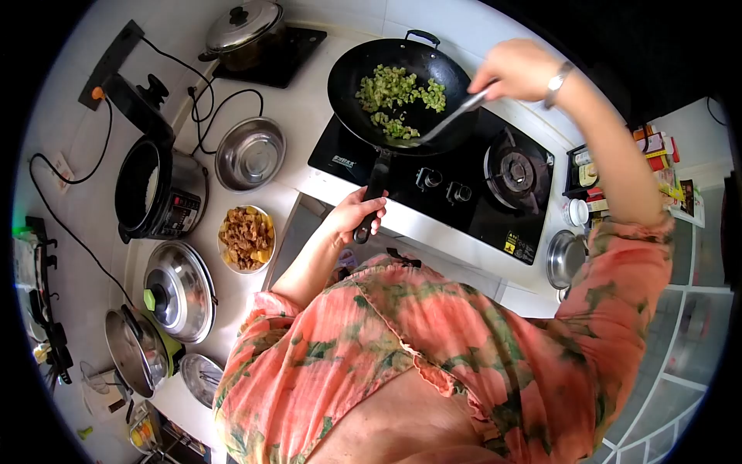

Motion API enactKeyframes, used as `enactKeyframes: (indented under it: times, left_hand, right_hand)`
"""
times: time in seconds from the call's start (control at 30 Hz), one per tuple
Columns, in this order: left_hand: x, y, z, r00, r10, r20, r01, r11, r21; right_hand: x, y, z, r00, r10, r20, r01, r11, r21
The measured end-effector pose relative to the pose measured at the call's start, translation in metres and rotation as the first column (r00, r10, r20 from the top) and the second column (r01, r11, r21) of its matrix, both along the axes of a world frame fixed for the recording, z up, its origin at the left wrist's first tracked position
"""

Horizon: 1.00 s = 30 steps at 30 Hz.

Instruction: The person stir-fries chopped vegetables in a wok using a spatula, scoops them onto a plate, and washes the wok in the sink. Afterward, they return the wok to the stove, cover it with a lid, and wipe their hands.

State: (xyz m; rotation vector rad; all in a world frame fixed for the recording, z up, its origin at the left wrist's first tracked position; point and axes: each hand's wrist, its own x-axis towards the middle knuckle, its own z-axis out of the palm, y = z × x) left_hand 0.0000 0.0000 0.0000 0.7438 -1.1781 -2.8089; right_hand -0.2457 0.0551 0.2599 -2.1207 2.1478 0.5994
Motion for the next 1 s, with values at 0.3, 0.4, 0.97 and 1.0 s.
enactKeyframes:
  times: [0.3,0.4,0.97,1.0]
  left_hand:
    - [0.000,-0.001,0.001,1.000,0.011,0.011,-0.011,1.000,-0.019]
    - [-0.001,0.000,0.004,1.000,0.010,0.018,-0.009,1.000,-0.019]
    - [-0.001,0.000,0.001,0.999,0.004,0.039,-0.003,1.000,-0.022]
    - [-0.001,0.001,0.003,0.999,0.003,0.037,-0.002,1.000,-0.021]
  right_hand:
    - [-0.063,-0.016,-0.051,0.926,-0.301,0.228,0.362,0.880,-0.308]
    - [-0.064,0.018,-0.034,0.931,-0.354,0.089,0.358,0.840,-0.408]
    - [-0.075,0.106,-0.171,0.025,-0.475,0.879,0.840,0.487,0.239]
    - [-0.074,0.123,-0.173,-0.038,-0.454,0.890,0.841,0.467,0.274]
